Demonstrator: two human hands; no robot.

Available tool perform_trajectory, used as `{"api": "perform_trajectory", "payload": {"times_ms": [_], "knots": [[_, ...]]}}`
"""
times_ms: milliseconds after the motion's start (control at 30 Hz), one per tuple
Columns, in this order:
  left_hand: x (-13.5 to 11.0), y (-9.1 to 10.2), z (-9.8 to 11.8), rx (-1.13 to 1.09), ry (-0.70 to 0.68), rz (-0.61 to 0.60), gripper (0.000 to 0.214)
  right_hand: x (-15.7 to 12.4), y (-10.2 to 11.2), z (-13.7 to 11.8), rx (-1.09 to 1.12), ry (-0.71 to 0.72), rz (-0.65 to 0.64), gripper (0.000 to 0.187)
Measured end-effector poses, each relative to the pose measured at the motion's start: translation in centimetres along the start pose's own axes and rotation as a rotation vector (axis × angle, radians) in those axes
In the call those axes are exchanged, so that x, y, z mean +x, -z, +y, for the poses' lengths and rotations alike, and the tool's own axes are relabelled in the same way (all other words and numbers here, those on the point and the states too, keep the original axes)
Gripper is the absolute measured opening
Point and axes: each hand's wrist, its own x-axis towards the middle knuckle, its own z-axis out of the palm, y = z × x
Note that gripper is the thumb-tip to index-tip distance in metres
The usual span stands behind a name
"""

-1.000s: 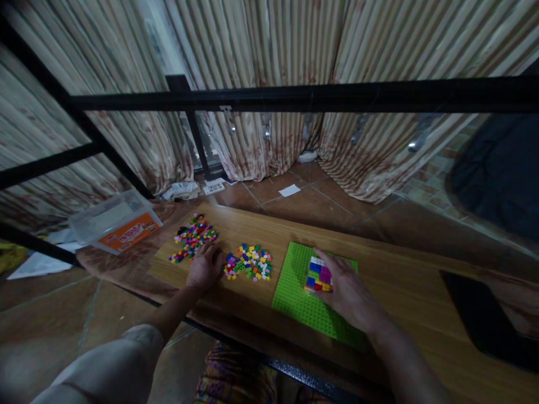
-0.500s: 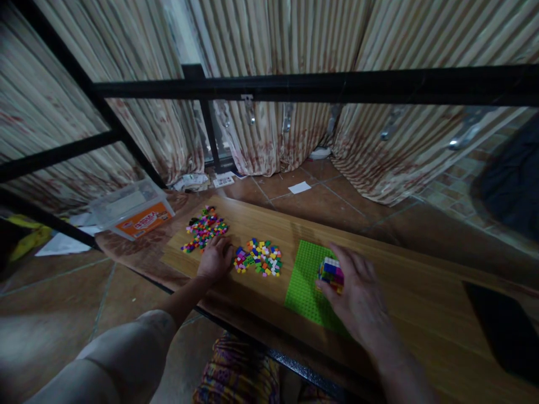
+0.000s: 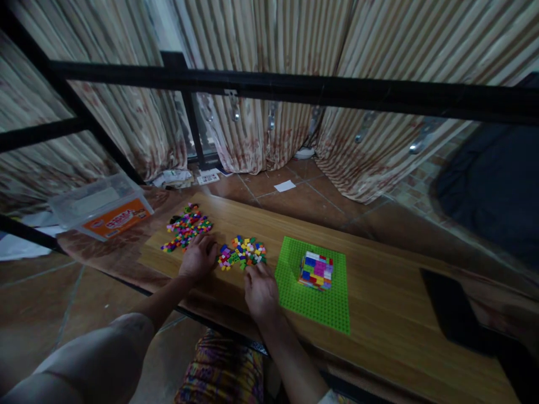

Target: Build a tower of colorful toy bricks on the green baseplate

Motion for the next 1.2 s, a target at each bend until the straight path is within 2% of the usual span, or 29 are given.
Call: {"api": "perform_trajectory", "payload": {"times_ms": [133, 300, 600, 800, 1033, 1200], "knots": [[0.1, 0.1, 0.1, 0.015, 0.008, -0.011, 0.021, 1.0, -0.8, 0.1, -0.004, 0.018, 0.045, 0.020], [-0.1, 0.2, 0.4, 0.020, -0.006, -0.007, 0.021, 1.3, -1.2, -0.3, 0.089, 0.068, 0.036, 0.020], [-0.3, 0.2, 0.6, 0.019, 0.005, -0.005, 0.020, 0.1, 0.6, 1.4, 0.194, 0.062, 0.100, 0.023], [-0.3, 0.2, 0.6, 0.015, 0.003, -0.003, 0.019, 0.5, 1.6, 1.9, 0.129, 0.008, 0.173, 0.025], [-0.3, 0.1, 0.3, -0.012, 0.003, 0.000, 0.017, 1.8, 0.2, 1.3, -0.074, 0.075, 0.103, 0.024], [-0.4, 0.1, 0.5, -0.019, 0.011, -0.003, 0.013, 2.5, -0.5, 1.1, -0.177, 0.063, 0.091, 0.021]]}}
